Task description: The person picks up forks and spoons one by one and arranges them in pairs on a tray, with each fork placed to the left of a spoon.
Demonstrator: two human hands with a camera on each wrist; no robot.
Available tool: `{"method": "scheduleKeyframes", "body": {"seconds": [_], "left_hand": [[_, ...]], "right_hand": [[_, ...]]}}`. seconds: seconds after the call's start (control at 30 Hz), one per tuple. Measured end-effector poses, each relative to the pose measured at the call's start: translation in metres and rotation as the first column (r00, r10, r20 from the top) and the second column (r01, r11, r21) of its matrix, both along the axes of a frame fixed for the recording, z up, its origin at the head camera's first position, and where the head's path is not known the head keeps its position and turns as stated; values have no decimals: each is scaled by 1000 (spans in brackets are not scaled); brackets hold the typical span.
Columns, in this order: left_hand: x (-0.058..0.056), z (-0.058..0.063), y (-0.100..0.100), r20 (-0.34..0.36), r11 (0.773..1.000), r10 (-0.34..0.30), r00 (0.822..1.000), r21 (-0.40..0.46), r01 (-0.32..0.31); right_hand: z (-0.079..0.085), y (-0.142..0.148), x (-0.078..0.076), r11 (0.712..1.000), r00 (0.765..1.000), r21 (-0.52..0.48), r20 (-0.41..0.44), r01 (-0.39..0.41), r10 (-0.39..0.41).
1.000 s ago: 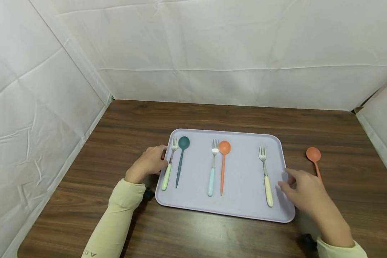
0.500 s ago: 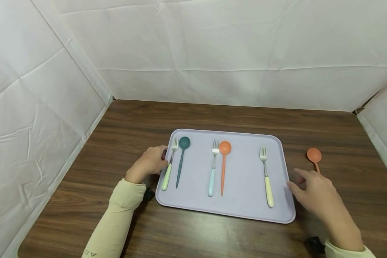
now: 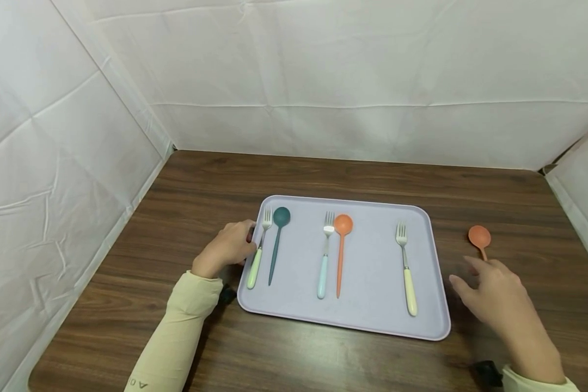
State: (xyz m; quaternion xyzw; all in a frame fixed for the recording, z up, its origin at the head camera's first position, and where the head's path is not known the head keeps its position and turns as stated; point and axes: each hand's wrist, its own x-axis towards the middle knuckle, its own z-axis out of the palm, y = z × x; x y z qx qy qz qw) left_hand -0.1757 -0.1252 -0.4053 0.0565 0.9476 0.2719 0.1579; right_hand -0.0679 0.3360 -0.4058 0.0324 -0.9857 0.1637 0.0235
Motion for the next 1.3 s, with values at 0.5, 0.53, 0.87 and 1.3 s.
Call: {"method": "scheduleKeyframes", "body": {"seconds": [0.5, 0.53, 0.87, 1.3], "left_hand": [[-1, 0, 0, -13, 1000, -14, 1000, -9, 14], [-1, 0, 0, -16, 1000, -14, 1000, -12, 14], [-2, 0, 0, -6, 1000, -4, 1000, -6, 4], [-2, 0, 0, 7, 1000, 0, 1000, -22, 0]], "right_hand": [[-7, 14, -1, 993, 992, 45, 47, 111, -113], [-8, 15, -2, 991, 990, 49, 65, 123, -126], [-15, 25, -4, 985, 975, 71, 152, 155, -165], [-14, 31, -4, 985, 976, 78, 145, 151, -162]]}}
